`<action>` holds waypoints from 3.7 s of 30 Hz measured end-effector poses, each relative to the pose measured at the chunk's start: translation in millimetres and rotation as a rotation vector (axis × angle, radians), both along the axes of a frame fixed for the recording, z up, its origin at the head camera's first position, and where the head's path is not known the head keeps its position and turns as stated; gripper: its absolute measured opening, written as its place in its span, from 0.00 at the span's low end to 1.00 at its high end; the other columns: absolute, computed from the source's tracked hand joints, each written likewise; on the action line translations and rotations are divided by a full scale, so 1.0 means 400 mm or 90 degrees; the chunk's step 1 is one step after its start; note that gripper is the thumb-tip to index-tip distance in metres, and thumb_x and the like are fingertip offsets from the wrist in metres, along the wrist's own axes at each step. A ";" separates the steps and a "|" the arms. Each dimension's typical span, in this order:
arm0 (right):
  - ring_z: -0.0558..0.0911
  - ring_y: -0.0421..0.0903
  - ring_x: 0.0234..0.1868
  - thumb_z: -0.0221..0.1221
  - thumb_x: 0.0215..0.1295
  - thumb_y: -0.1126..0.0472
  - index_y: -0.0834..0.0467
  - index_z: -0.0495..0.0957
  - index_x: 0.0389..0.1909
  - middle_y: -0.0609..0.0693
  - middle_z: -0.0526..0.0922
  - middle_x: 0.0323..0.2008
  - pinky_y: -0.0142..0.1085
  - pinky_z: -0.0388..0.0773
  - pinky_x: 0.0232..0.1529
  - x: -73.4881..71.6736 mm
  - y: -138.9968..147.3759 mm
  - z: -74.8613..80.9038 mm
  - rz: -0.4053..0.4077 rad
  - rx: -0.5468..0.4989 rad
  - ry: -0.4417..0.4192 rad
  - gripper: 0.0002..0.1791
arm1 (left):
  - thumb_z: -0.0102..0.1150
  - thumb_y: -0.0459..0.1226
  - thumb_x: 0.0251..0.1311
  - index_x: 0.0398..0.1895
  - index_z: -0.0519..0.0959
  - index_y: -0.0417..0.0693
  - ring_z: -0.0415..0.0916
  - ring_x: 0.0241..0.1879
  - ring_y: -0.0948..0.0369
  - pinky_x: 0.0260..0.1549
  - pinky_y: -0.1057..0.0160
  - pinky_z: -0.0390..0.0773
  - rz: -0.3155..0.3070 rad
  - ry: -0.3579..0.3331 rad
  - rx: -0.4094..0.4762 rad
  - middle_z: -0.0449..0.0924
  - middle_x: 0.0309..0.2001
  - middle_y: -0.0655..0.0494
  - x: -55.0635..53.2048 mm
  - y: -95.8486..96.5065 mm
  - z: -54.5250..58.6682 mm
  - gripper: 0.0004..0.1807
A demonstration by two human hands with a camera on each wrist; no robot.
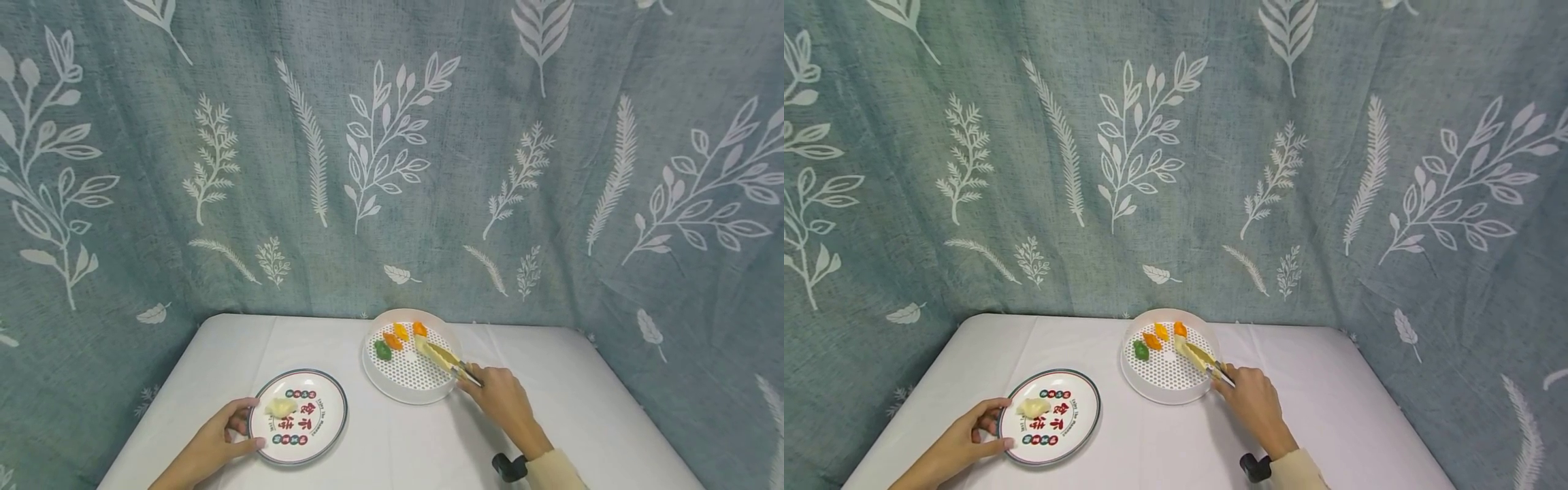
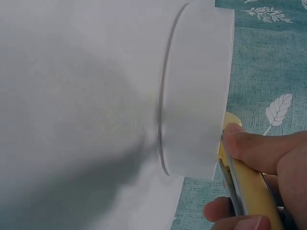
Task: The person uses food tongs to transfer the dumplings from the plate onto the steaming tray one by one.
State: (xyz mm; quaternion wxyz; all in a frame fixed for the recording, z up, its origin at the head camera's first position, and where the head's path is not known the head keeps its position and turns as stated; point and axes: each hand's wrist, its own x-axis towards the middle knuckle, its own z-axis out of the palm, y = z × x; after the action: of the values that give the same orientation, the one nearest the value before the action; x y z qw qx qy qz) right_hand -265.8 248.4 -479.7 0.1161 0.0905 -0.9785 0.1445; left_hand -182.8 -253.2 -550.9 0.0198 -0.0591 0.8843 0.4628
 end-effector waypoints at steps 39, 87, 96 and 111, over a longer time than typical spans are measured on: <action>0.64 0.40 0.20 0.72 0.59 0.40 0.66 0.82 0.58 0.44 0.65 0.17 0.33 0.60 0.22 0.024 -0.070 0.015 0.014 -0.124 -0.001 0.38 | 0.85 0.51 0.38 0.68 0.72 0.40 0.71 0.40 0.60 0.37 0.67 0.73 -0.001 0.011 -0.006 0.77 0.44 0.56 -0.001 0.001 -0.001 0.52; 0.60 0.33 0.19 0.74 0.54 0.37 0.61 0.85 0.55 0.36 0.65 0.15 0.28 0.59 0.21 0.125 -0.362 -0.069 0.256 -0.167 -0.051 0.37 | 0.84 0.46 0.42 0.69 0.70 0.40 0.69 0.41 0.59 0.38 0.66 0.72 -0.006 0.002 0.024 0.76 0.44 0.55 -0.006 -0.006 0.009 0.50; 0.58 0.34 0.19 0.71 0.56 0.34 0.62 0.82 0.59 0.37 0.63 0.15 0.29 0.59 0.21 0.129 -0.388 -0.078 0.258 -0.143 -0.092 0.41 | 0.84 0.45 0.43 0.69 0.71 0.40 0.70 0.41 0.58 0.38 0.65 0.71 -0.021 0.002 0.037 0.77 0.45 0.54 -0.016 -0.014 0.009 0.49; 0.55 0.35 0.16 0.71 0.55 0.34 0.63 0.82 0.58 0.38 0.62 0.13 0.29 0.57 0.18 0.132 -0.411 -0.099 0.274 -0.142 -0.098 0.41 | 0.82 0.44 0.47 0.71 0.69 0.40 0.70 0.40 0.58 0.35 0.65 0.72 -0.029 -0.001 0.044 0.77 0.41 0.54 -0.012 -0.014 0.008 0.48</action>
State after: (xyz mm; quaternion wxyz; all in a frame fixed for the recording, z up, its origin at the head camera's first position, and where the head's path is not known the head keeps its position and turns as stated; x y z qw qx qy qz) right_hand -213.2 83.8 -519.4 0.0174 0.2723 -0.9206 0.2793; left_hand -187.5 -258.7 -547.8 0.0333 -0.0386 0.8690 0.4922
